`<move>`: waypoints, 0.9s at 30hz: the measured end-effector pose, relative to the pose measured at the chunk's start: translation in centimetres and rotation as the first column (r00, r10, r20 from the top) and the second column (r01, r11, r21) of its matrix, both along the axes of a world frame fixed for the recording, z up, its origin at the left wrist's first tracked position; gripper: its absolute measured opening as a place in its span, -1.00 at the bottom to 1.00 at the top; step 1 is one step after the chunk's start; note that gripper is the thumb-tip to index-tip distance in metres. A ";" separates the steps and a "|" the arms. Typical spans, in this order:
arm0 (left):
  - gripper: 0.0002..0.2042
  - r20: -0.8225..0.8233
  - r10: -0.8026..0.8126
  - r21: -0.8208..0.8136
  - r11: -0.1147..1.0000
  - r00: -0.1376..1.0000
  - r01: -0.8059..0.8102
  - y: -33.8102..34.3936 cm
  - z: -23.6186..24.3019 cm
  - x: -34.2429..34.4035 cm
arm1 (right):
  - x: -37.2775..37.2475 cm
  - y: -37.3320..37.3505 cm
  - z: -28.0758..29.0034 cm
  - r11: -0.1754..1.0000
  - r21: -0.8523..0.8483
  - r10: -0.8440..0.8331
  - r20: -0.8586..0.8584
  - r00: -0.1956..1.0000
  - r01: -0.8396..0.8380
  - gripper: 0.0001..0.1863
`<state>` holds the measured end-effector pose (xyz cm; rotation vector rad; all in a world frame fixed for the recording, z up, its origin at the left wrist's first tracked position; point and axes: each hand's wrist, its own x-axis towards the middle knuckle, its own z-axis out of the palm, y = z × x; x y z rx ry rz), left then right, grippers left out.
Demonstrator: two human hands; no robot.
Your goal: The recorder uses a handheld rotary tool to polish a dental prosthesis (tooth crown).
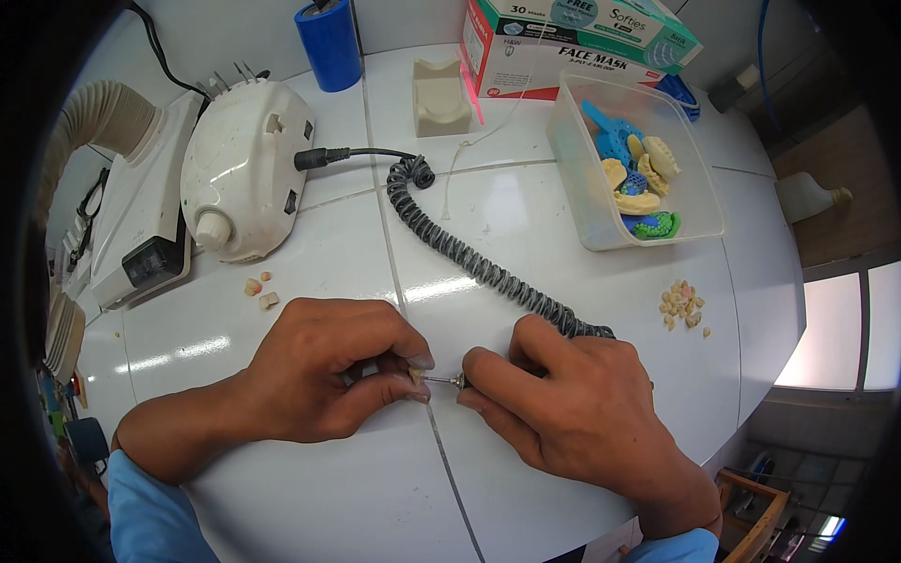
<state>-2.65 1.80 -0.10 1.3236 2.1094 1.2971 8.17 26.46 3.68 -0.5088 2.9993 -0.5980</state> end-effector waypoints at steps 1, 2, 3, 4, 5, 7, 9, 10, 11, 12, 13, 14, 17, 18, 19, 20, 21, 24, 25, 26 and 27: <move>-0.76 -0.004 0.002 0.003 1.000 1.000 -0.002 0.0 0.0 0.0 | 0.0 0.0 0.0 1.000 -0.008 0.009 0.002 1.000 -0.009 -0.82; -0.76 -0.007 0.004 0.006 1.000 1.000 -0.004 0.0 0.0 0.1 | 0.0 0.0 0.0 1.000 -0.008 0.009 0.002 1.000 -0.009 -0.82; -0.76 -0.008 0.004 0.006 1.000 1.000 -0.004 0.0 0.0 0.0 | 0.0 -0.1 -0.1 1.000 -0.005 0.003 -0.005 1.000 -0.003 -0.82; -0.77 -0.007 -0.001 0.001 1.000 1.000 0.001 0.0 0.0 0.0 | 0.0 -0.1 -0.1 1.000 -0.001 -0.005 -0.012 1.000 0.005 -0.82; -0.77 -0.005 -0.006 -0.003 1.000 1.000 0.006 0.0 0.1 0.0 | 0.0 -0.1 -0.1 1.000 -0.001 -0.005 -0.012 1.000 0.005 -0.82; -0.77 -0.006 -0.002 -0.005 1.000 1.000 0.002 0.0 0.2 0.1 | 0.0 -0.1 -0.1 1.000 -0.001 -0.005 -0.010 1.000 0.005 -0.82; -0.77 -0.007 0.002 -0.006 1.000 1.000 -0.002 0.0 0.2 0.1 | 0.0 0.0 0.0 1.000 -0.005 0.000 -0.010 1.000 0.000 -0.82; -0.77 -0.008 0.006 -0.007 1.000 1.000 -0.006 0.0 0.2 0.1 | 0.0 0.0 0.0 1.000 -0.008 0.006 -0.009 1.000 -0.006 -0.82; -0.77 -0.009 0.010 -0.008 1.000 1.000 -0.010 -0.1 0.3 0.1 | 0.1 0.0 0.0 1.000 -0.007 0.006 -0.010 1.000 -0.006 -0.82; -0.77 -0.009 0.010 -0.007 1.000 1.000 -0.010 -0.1 0.3 0.1 | 0.1 -0.1 0.1 1.000 -0.005 0.006 -0.005 1.000 -0.006 -0.83; -0.77 -0.007 0.007 -0.003 1.000 1.000 -0.007 0.0 0.3 0.1 | 0.1 -0.1 0.1 1.000 -0.005 0.005 0.000 1.000 -0.005 -0.83; -0.77 -0.005 0.004 0.002 1.000 1.000 -0.004 0.1 0.2 0.1 | 0.0 -0.1 0.0 1.000 -0.006 0.005 0.001 1.000 -0.005 -0.83; -0.77 -0.026 0.002 0.005 1.000 1.000 -0.001 0.0 0.0 0.0 | 0.1 -0.1 -0.1 1.000 -0.006 -0.001 -0.016 1.000 0.001 -0.82; -0.77 -0.027 0.001 0.005 1.000 1.000 -0.001 0.0 0.0 0.0 | 0.1 -0.1 0.0 1.000 -0.003 0.001 -0.014 1.000 -0.001 -0.82; -0.77 -0.016 0.002 -0.001 1.000 1.000 -0.002 0.0 0.1 0.1 | 0.1 -0.1 0.0 1.000 -0.001 0.003 -0.011 1.000 -0.003 -0.82; -0.77 -0.005 0.002 -0.008 1.000 1.000 -0.002 0.0 0.2 0.1 | 0.0 -0.1 0.0 1.000 -0.001 0.003 -0.011 1.000 -0.003 -0.82; -0.77 -0.005 0.002 -0.008 1.000 1.000 -0.002 0.0 0.2 0.0 | 0.0 -0.1 0.1 1.000 0.000 0.005 -0.009 1.000 -0.005 -0.82; -0.77 -0.029 -0.003 0.002 1.000 1.000 0.003 0.0 0.1 0.0 | 0.1 -0.2 0.0 1.000 0.010 -0.004 -0.011 1.000 0.004 -0.82; -0.77 -0.026 -0.001 0.012 1.000 1.000 0.001 0.0 0.0 0.1 | 0.1 -0.2 0.0 1.000 0.019 -0.014 -0.015 1.000 0.014 -0.82; -0.76 -0.022 0.001 0.022 1.000 1.000 -0.001 0.1 0.0 0.1 | 0.1 -0.2 0.0 1.000 0.019 -0.014 -0.015 1.000 0.014 -0.82; -0.76 -0.022 0.001 0.022 1.000 1.000 -0.001 0.1 0.0 0.1 | 0.1 -0.1 0.0 1.000 0.009 -0.010 -0.011 1.000 0.010 -0.82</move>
